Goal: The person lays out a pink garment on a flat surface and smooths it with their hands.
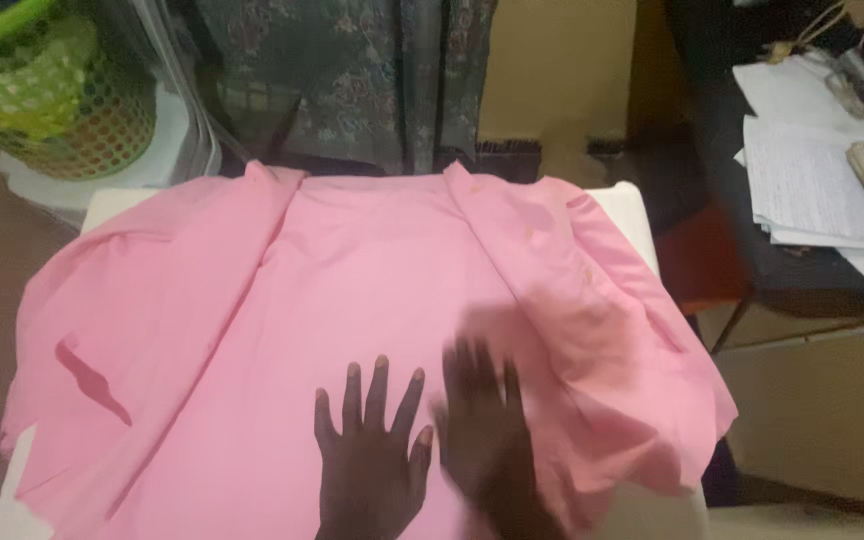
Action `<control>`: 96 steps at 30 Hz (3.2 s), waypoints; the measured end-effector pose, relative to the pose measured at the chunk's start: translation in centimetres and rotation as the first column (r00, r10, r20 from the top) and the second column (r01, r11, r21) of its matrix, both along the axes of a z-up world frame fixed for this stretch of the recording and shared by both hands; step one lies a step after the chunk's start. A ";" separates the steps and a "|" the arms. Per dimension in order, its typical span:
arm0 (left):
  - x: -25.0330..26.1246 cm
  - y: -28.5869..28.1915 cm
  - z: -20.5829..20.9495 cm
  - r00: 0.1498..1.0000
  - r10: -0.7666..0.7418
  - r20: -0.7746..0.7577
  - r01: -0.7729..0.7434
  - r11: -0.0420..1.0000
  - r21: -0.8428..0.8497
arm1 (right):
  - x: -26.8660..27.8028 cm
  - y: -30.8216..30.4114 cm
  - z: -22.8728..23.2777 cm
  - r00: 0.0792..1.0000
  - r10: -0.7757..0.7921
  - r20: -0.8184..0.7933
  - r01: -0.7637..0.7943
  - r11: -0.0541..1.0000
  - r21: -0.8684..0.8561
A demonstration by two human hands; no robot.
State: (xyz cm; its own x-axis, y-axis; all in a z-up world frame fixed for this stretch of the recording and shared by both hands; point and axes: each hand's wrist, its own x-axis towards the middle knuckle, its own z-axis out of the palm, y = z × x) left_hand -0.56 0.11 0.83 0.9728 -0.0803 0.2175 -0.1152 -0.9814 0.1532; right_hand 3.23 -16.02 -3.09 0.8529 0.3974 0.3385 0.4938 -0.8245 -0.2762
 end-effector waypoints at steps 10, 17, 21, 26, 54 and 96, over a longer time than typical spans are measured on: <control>-0.2 -0.4 1.5 1.000 -0.001 -0.022 -0.001 0.997 -0.082 | -7.8 -10.6 0.2 0.969 -0.240 0.058 0.241 0.971 -0.005; -0.8 -0.1 0.5 0.999 0.017 -0.036 -0.018 0.999 -0.028 | -8.4 -2.3 0.4 0.983 -0.185 0.002 0.184 0.977 -0.106; -1.0 0.1 -0.2 0.999 0.042 -0.033 -0.042 0.999 0.001 | -5.4 2.0 -0.1 0.989 -0.124 0.081 0.136 0.976 -0.171; -1.5 0.9 -0.6 0.999 0.029 -0.045 -0.033 0.996 -0.085 | -4.9 2.9 1.0 0.987 -0.159 0.033 0.162 0.980 -0.117; 16.8 24.5 -1.6 0.933 0.270 0.237 -0.280 0.960 0.009 | -2.8 3.0 -1.7 0.890 -0.391 -0.235 0.247 0.846 -0.473; 1.2 25.2 1.9 0.990 -0.034 -0.138 0.002 0.976 -0.220 | -2.4 2.7 -2.4 0.948 -0.297 -0.112 0.246 0.910 -0.335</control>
